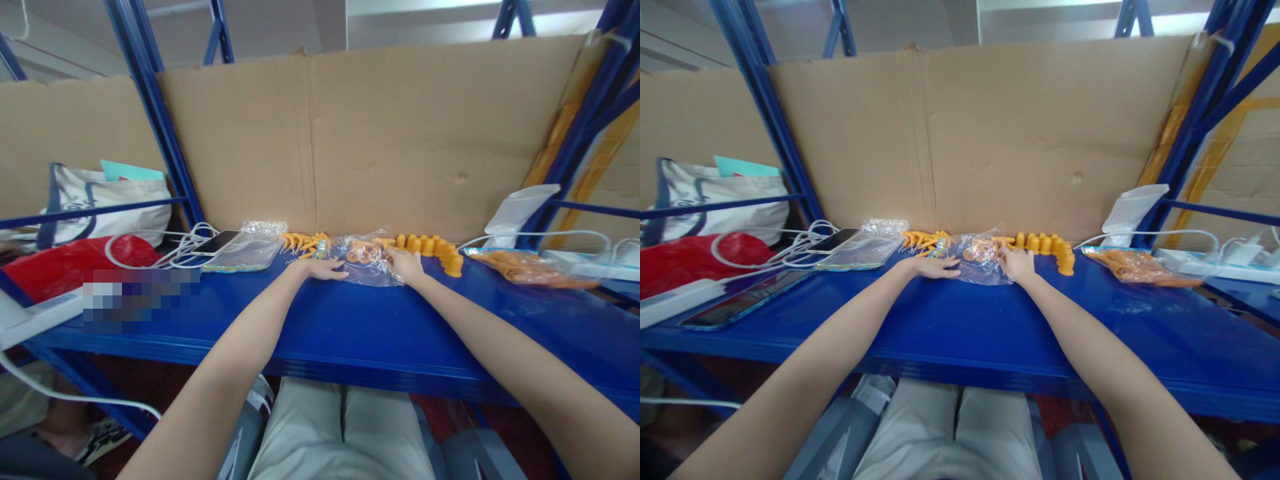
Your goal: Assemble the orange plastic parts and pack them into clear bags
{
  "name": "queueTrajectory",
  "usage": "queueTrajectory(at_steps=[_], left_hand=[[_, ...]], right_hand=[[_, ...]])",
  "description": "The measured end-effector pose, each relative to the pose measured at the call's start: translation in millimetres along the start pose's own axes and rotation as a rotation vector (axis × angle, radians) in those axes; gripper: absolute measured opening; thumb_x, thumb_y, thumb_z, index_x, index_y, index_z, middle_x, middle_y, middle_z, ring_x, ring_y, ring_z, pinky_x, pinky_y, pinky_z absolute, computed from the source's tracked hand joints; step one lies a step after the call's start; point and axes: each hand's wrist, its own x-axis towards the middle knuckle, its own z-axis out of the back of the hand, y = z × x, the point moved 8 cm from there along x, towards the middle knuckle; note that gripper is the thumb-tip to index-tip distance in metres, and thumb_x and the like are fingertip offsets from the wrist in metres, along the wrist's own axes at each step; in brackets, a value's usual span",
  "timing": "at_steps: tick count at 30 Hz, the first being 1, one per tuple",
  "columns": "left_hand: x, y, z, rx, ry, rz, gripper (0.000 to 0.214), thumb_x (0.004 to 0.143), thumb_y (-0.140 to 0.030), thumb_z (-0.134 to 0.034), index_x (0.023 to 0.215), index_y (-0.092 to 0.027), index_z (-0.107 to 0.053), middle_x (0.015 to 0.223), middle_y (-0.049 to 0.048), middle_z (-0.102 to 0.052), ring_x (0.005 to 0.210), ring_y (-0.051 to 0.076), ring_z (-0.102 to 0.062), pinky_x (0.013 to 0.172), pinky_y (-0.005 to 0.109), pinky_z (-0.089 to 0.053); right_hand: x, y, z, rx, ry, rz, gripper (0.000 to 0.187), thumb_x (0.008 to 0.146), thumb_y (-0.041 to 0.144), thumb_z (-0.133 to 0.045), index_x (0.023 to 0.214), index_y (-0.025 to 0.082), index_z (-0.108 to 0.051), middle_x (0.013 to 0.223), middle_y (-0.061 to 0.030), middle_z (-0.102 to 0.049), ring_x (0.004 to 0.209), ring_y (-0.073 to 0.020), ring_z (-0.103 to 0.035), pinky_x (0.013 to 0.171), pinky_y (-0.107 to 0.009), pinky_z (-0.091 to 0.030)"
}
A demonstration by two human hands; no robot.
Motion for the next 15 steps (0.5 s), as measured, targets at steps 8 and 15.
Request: queueTrajectory(at_steps=[8,15], left_hand=[[3,3,-1.9,-0.020,0.003,-0.021,0.104,0.071,-0.085,-0.026,0.152,-0.022,-0.012,0.157,0.0036,-0.001,0.145,0.028,-0.007,0.117,0.041,-0.009],[5,6,-1.6,-0.078,-0.018,-0.026,0.105,0.067,-0.086,-0.034,0.151,-0.026,-0.018,0.157,0.0022,-0.005,0.145,0.030,-0.011,0.116,0.043,-0.011]], right_hand=[[6,-21,11,0.261,-0.198,-0.123,0.032,0.093,0.029,-0.037,0.114,0.021,-0.060,0.111,-0.0130,-0.064,0.106,-0.0285,-0.056,0.086,-0.042,-0.041],[17,-52,21,0.676,-0.443,-0.071,0.030,0.087,0.031,-0.043,0.109,0.018,-0.060,0.101,-0.0097,-0.066,0.092,-0.0225,-0.059,0.080,-0.036,-0.046]])
